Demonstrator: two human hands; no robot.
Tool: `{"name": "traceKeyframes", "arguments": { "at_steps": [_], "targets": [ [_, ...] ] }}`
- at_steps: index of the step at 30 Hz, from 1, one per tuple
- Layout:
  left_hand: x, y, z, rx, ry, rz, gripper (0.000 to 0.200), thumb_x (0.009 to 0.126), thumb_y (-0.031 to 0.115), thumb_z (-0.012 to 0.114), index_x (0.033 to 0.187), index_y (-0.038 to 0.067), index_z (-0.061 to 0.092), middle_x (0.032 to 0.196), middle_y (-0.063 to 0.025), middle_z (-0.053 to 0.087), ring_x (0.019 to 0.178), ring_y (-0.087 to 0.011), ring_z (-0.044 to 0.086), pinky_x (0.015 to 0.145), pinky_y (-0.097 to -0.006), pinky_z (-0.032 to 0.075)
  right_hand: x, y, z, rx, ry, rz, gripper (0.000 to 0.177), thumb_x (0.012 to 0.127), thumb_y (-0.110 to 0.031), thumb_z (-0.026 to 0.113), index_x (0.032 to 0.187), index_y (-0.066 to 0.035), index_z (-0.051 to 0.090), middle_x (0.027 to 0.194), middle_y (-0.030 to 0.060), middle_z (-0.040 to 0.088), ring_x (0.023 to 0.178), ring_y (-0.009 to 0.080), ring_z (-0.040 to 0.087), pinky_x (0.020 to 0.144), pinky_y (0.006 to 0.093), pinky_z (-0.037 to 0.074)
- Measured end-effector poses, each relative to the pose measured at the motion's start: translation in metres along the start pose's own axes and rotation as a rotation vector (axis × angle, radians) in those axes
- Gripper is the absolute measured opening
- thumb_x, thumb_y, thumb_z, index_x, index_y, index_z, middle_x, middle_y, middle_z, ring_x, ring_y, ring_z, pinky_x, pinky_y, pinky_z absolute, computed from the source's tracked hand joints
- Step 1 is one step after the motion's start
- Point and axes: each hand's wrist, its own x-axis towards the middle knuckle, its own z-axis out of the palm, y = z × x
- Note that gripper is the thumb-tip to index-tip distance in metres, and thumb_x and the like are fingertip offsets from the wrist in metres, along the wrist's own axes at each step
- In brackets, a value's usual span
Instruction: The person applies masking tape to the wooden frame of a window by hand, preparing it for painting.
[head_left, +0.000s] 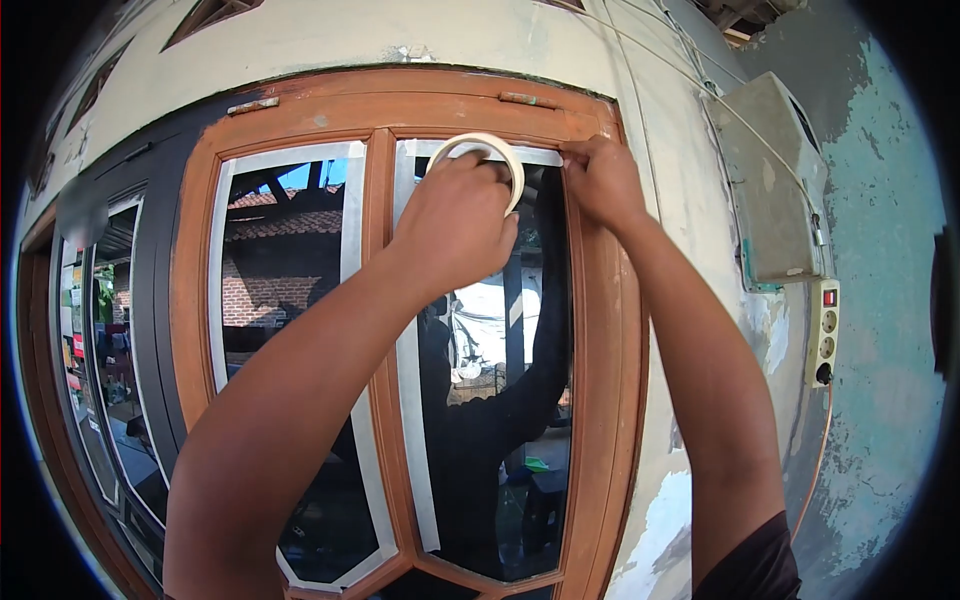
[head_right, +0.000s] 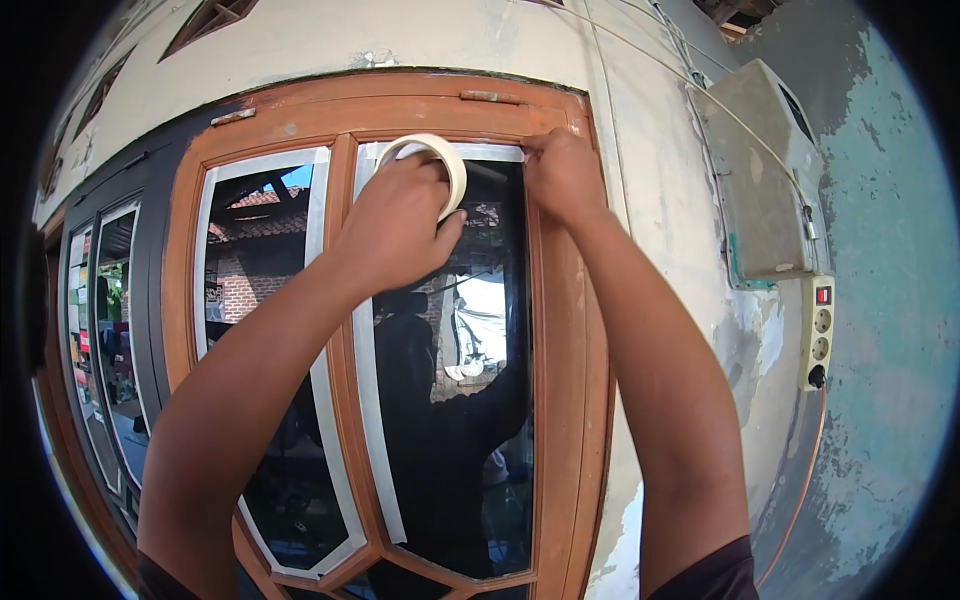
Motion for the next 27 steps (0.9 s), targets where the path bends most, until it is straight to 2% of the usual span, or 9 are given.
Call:
{"name": "traceKeyframes", "arguments": {
  "at_steps": [3, 6, 7, 10, 13, 16, 19, 22, 27],
  "targets": [
    [0.021, -0.011, 0.014, 0.027, 0.038, 0.042, 0.030, 0.093, 0.024, 0.073, 0.102, -0.004, 0.077, 0.109, -0.0219, 0.074, 0.115, -0.0374, 0.065, 0.105, -0.0496, 0.050, 0.014, -0.001, -0.019, -0.045, -0.163, -0.055, 0.018, 0.088, -0.013, 0.078, 0.104, -0.007, 0.085, 0.103, 0.0204, 0.077, 0.102, 0.0377, 0.073, 0.095, 0.0464, 0.057],
    [0.038, -0.014, 0.025, 0.022, -0.058, 0.031, 0.033, 0.095, 0.027, 0.071, 0.101, -0.005, 0.078, 0.110, -0.0222, 0.074, 0.115, -0.0377, 0.064, 0.105, -0.0494, 0.050, 0.028, 0.001, -0.033, -0.067, -0.329, -0.173, 0.016, 0.088, -0.012, 0.078, 0.102, -0.007, 0.085, 0.101, 0.0205, 0.078, 0.101, 0.0361, 0.074, 0.095, 0.0461, 0.057],
    [0.043, -0.014, 0.024, 0.016, -0.131, 0.001, 0.037, 0.096, 0.030, 0.070, 0.102, -0.006, 0.078, 0.112, -0.0227, 0.074, 0.116, -0.0379, 0.064, 0.106, -0.0484, 0.050, 0.029, -0.001, -0.035, -0.109, -0.315, -0.224, 0.015, 0.088, -0.009, 0.077, 0.101, -0.006, 0.085, 0.100, 0.0196, 0.079, 0.098, 0.0351, 0.074, 0.094, 0.0453, 0.058],
    [0.047, -0.017, 0.029, -0.019, -0.156, -0.049, 0.039, 0.095, 0.030, 0.070, 0.105, -0.006, 0.077, 0.113, -0.0234, 0.073, 0.117, -0.0386, 0.064, 0.106, -0.0483, 0.050, 0.040, 0.001, -0.035, -0.239, -0.353, -0.371, 0.016, 0.085, -0.007, 0.078, 0.100, -0.003, 0.083, 0.100, 0.0159, 0.076, 0.100, 0.0352, 0.070, 0.092, 0.0440, 0.055],
    [0.046, -0.022, 0.039, -0.053, -0.098, -0.066, 0.040, 0.096, 0.031, 0.069, 0.111, -0.006, 0.076, 0.112, -0.0258, 0.073, 0.119, -0.0399, 0.064, 0.106, -0.0488, 0.050, 0.044, -0.001, -0.034, -0.316, -0.389, -0.432, 0.013, 0.087, -0.005, 0.074, 0.097, -0.002, 0.081, 0.104, 0.0157, 0.075, 0.101, 0.0365, 0.069, 0.092, 0.0449, 0.055],
    [0.046, -0.020, 0.040, -0.061, -0.098, -0.050, 0.039, 0.095, 0.031, 0.068, 0.107, -0.005, 0.077, 0.111, -0.0270, 0.072, 0.117, -0.0402, 0.064, 0.105, -0.0495, 0.051, 0.037, 0.000, -0.032, -0.340, -0.313, -0.511, 0.019, 0.091, -0.002, 0.065, 0.104, -0.005, 0.079, 0.104, 0.0161, 0.076, 0.102, 0.0344, 0.072, 0.093, 0.0442, 0.057],
    [0.048, -0.015, 0.040, -0.049, -0.132, -0.029, 0.038, 0.095, 0.031, 0.068, 0.103, -0.005, 0.078, 0.111, -0.0270, 0.072, 0.115, -0.0402, 0.064, 0.104, -0.0501, 0.051, 0.030, 0.006, -0.026, -0.343, -0.254, -0.554, 0.019, 0.093, -0.001, 0.059, 0.105, -0.004, 0.074, 0.106, 0.0157, 0.072, 0.102, 0.0363, 0.071, 0.091, 0.0462, 0.057],
    [0.050, -0.015, 0.045, -0.066, -0.109, -0.010, 0.039, 0.096, 0.031, 0.067, 0.100, -0.006, 0.078, 0.111, -0.0271, 0.072, 0.115, -0.0402, 0.064, 0.104, -0.0506, 0.050, 0.024, 0.012, -0.020, -0.217, -0.205, -0.488, 0.016, 0.092, -0.001, 0.061, 0.103, -0.003, 0.072, 0.105, 0.0159, 0.072, 0.103, 0.0378, 0.070, 0.091, 0.0466, 0.056],
    [0.058, -0.012, 0.048, 0.001, -0.196, 0.031, 0.040, 0.097, 0.031, 0.065, 0.098, -0.007, 0.077, 0.110, -0.0264, 0.072, 0.116, -0.0402, 0.064, 0.106, -0.0510, 0.049, 0.025, 0.017, -0.018, -0.187, -0.165, -0.545, 0.015, 0.091, -0.001, 0.063, 0.102, -0.002, 0.073, 0.104, 0.0161, 0.073, 0.103, 0.0387, 0.070, 0.090, 0.0465, 0.056]
  ]
}}
